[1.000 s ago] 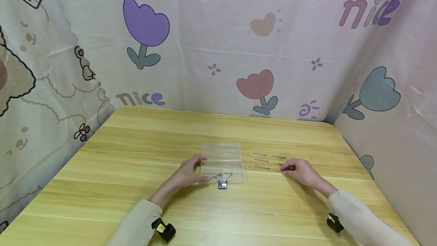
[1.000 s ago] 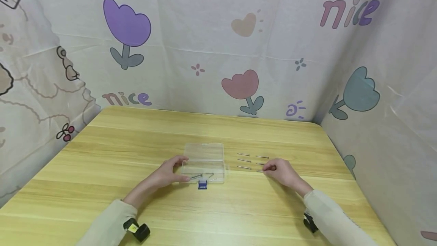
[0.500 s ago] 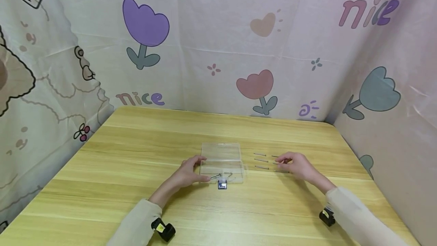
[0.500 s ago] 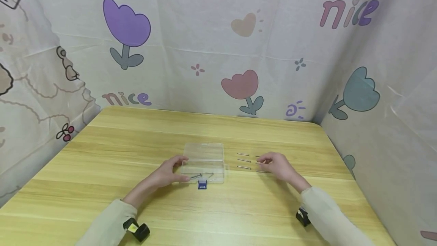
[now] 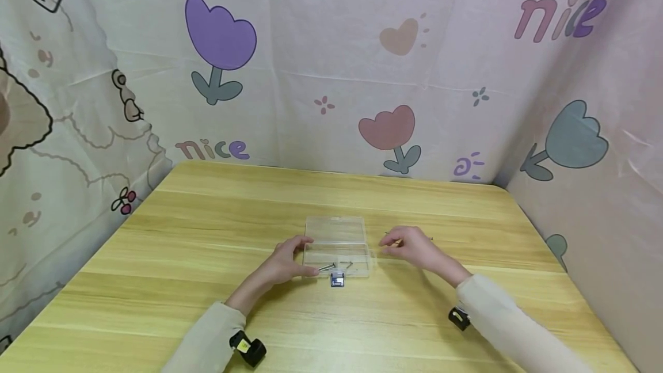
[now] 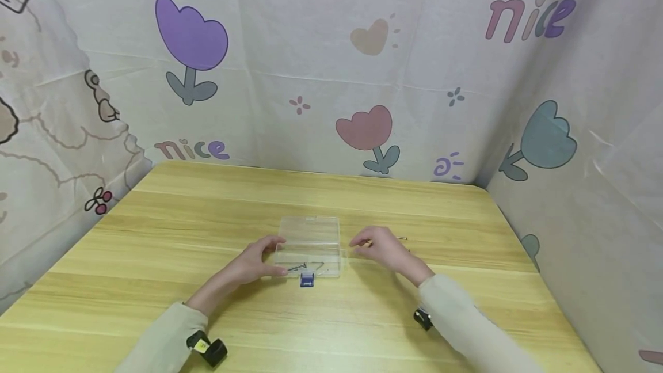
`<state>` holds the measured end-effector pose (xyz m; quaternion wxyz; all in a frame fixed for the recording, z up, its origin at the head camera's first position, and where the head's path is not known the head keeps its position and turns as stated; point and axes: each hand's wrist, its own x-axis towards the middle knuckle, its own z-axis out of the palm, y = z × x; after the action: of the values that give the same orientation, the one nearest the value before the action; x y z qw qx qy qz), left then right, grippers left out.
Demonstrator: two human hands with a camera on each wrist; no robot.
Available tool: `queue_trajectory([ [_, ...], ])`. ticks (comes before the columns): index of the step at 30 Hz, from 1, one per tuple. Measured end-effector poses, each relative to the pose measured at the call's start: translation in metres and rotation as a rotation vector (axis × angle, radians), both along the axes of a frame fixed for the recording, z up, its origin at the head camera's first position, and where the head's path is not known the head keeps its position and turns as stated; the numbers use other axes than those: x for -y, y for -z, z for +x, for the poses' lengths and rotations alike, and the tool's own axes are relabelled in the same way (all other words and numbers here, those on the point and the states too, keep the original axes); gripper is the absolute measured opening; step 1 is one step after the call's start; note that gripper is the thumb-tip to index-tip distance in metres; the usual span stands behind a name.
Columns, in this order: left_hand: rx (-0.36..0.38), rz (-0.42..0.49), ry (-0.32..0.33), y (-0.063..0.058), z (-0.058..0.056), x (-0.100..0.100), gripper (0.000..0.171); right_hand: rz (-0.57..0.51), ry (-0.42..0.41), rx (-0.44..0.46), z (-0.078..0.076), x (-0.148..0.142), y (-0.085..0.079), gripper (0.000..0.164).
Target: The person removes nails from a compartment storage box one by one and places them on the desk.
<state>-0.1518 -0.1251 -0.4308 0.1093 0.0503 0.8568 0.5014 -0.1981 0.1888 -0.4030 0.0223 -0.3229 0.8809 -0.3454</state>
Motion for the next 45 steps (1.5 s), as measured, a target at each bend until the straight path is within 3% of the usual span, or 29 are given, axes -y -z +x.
queue_trajectory([
  [5,-0.006,0.004,-0.009,0.001,-0.001,-0.001,0.072,0.027,-0.074,0.021,-0.001,0.027,-0.002,0.011],
  [11,-0.015,0.017,-0.002,0.002,-0.002,-0.001,0.073,0.099,-0.212,-0.04,-0.003,0.045,-0.001,0.014],
  [27,-0.019,0.004,0.005,0.002,-0.002,0.0,0.075,0.101,-0.439,-0.174,-0.011,0.058,0.007,0.013],
  [33,-0.021,0.003,0.0,0.003,-0.002,-0.001,0.074,0.111,-0.448,-0.219,-0.009,0.062,0.013,0.01],
  [45,-0.027,0.015,-0.003,0.004,-0.004,-0.001,0.073,0.153,-0.346,-0.24,-0.005,0.068,0.02,0.009],
])
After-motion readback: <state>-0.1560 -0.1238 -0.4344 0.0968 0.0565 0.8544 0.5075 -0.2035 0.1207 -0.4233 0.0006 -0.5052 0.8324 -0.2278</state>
